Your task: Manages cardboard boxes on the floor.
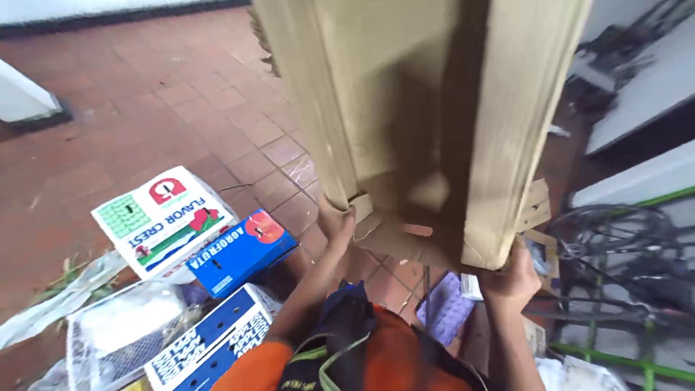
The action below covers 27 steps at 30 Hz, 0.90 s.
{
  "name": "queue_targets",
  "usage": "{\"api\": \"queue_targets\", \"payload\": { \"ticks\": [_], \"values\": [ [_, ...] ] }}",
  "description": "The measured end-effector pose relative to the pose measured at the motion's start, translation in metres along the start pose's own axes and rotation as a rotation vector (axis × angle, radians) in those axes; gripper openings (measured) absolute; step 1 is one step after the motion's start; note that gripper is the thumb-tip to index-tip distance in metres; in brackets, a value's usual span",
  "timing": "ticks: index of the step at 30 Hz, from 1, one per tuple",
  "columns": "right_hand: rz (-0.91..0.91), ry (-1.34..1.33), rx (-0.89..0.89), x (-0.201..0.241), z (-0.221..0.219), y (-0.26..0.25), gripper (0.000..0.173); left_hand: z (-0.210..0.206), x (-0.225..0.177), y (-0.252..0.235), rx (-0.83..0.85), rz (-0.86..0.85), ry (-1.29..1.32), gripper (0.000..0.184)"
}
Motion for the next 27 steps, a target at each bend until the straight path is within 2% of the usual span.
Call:
{"api": "queue_targets", "payload": {
  "ticks": [2, 4, 11, 16, 19, 22, 24, 27],
  "values": [
    [-0.056, 0.025, 0.023, -0.019, -0.015, -0.019, 0.077, -0.041, -0.031, -0.017, 0.058, -0.022, -0.008, 0.079],
    [-0.094, 0.014, 0.024, -0.045, -0.03, -0.04, 0.077, -0.081, -0.06, -0.03, 0.126, -0.021, -0.032, 0.078],
    [-0.353, -0.22, -0.119, -0.148, -0.078, -0.087, 0.072, -0.222, -0.152, -0.049, 0.424, -0.163, -0.077, 0.072],
    [-0.45, -0.214, -0.216, -0.232, -0.137, -0.132, 0.06, -0.331, -0.204, -0.065, 0.542, -0.243, 0.013, 0.068],
    [-0.439, -0.34, -0.224, -0.292, -0.2, -0.179, 0.061, -0.379, -0.224, -0.095, 0.545, -0.209, 0.107, 0.059],
    [-0.418, -0.441, -0.13, -0.328, -0.276, -0.244, 0.057, -0.405, -0.236, -0.129, 0.482, -0.176, 0.128, 0.052],
    [-0.371, -0.522, -0.054, -0.337, -0.331, -0.296, 0.053, -0.409, -0.246, -0.158, 0.4, -0.141, 0.162, 0.046],
    [-0.248, -0.572, 0.093, -0.327, -0.42, -0.379, 0.048, -0.401, -0.266, -0.209, 0.264, -0.128, 0.191, 0.032]
  ]
}}
Point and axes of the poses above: each hand's wrist, its own y-axis away from the middle knuckle, its own z-axis out of the back of the hand, x = y × z, the point moved 10 cm from there along -y, towards the middle knuckle, and after that the axes turned 12 degrees about -x, right-handed, at the moved point
